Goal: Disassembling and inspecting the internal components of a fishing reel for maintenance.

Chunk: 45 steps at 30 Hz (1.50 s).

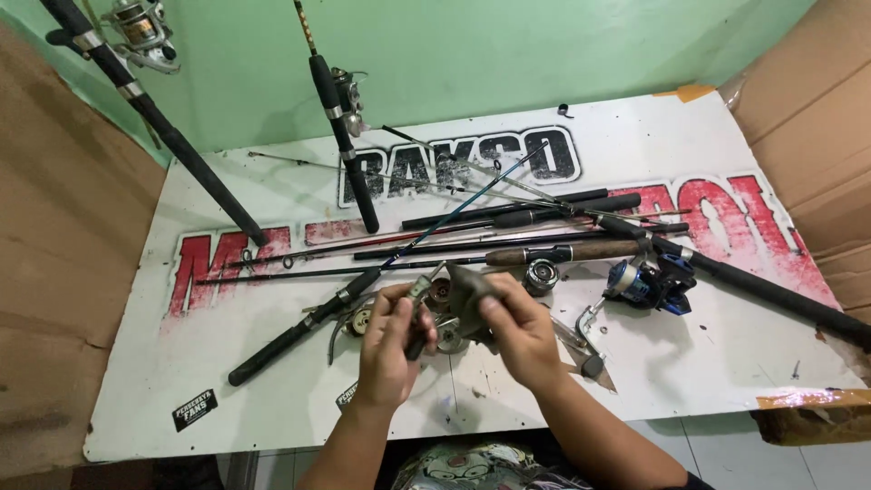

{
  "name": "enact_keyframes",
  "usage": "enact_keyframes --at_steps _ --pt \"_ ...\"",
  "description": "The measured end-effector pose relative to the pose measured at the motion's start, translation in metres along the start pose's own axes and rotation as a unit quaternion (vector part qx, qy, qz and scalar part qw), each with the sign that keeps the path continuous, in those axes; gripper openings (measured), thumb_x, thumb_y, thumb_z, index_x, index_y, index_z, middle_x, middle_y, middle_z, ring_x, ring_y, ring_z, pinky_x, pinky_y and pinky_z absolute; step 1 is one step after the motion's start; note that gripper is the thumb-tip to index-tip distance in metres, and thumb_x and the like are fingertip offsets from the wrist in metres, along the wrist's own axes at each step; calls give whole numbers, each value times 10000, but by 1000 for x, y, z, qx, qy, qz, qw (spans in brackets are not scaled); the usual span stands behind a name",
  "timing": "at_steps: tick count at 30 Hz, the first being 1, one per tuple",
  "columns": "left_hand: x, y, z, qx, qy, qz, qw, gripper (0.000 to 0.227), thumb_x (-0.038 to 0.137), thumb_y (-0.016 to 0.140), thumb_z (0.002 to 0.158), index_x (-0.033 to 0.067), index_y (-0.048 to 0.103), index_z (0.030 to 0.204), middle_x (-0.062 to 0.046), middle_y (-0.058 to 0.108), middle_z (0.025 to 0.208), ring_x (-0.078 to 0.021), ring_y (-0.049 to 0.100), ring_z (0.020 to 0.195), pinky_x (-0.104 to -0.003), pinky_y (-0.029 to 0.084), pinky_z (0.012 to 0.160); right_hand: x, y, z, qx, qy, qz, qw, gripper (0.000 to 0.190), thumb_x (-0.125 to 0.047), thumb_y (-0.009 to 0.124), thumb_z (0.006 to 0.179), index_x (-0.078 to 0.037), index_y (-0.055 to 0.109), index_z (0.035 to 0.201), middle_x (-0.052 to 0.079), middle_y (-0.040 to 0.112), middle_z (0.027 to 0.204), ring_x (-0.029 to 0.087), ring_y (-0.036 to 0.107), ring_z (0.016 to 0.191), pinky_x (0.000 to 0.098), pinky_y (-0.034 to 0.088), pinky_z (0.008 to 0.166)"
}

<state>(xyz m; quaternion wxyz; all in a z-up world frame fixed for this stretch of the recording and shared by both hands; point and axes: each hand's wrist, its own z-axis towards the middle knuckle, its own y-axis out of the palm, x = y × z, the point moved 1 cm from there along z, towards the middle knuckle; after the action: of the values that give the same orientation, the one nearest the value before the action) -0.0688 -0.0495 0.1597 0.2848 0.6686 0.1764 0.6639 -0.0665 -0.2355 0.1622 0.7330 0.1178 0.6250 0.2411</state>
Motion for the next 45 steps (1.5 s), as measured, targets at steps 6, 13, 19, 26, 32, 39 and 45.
enact_keyframes --at_steps 6,13,19,26,32,39,45 --pt "-1 27 -9 -58 -6 99 993 320 247 515 1056 21 495 1281 -109 661 939 -127 604 694 -232 505 546 -8 25 -4 7 -248 -285 926 245 53 698 876 -11 674 1112 109 671 1051 108 611 726 185 551 591" --pt "0 20 -11 -65 -8 138 988 380 202 516 1051 -22 475 1355 -104 605 1088 -137 558 897 -286 490 807 -23 34 -1 12 -236 -350 906 237 94 718 847 18 659 1064 101 666 1052 105 590 697 196 488 556" --pt "-7 7 -11 -58 27 173 983 388 166 612 1008 -2 492 1337 -73 584 1062 -133 547 914 -282 474 833 -30 35 5 -11 -239 -378 894 199 61 724 853 14 669 1039 89 665 1006 93 563 648 205 465 527" --pt "-4 6 -9 -70 66 114 989 350 35 690 949 -1 533 1260 -114 659 1099 -170 651 935 -290 569 832 -26 33 7 -46 -249 -381 889 238 58 719 838 -19 676 1060 83 656 1022 100 573 667 175 468 481" --pt "8 12 -7 11 51 239 970 564 60 830 796 75 570 1295 -33 594 864 -123 583 735 -241 537 661 -30 22 5 -17 -151 -279 948 212 69 626 888 6 629 1090 69 620 1004 97 497 692 215 418 598" --pt "0 13 -3 53 5 222 974 456 32 798 833 5 672 1270 -122 751 799 -93 620 538 -189 515 466 -21 27 2 7 -232 -260 937 76 23 701 910 23 735 977 152 701 891 245 660 771 343 540 688" --pt "-7 10 -5 -23 9 78 997 603 207 665 954 25 459 1491 -203 688 1181 -221 695 998 -401 597 896 -13 27 4 20 -232 -277 932 122 57 716 886 26 735 1002 149 695 895 210 627 712 333 522 625"
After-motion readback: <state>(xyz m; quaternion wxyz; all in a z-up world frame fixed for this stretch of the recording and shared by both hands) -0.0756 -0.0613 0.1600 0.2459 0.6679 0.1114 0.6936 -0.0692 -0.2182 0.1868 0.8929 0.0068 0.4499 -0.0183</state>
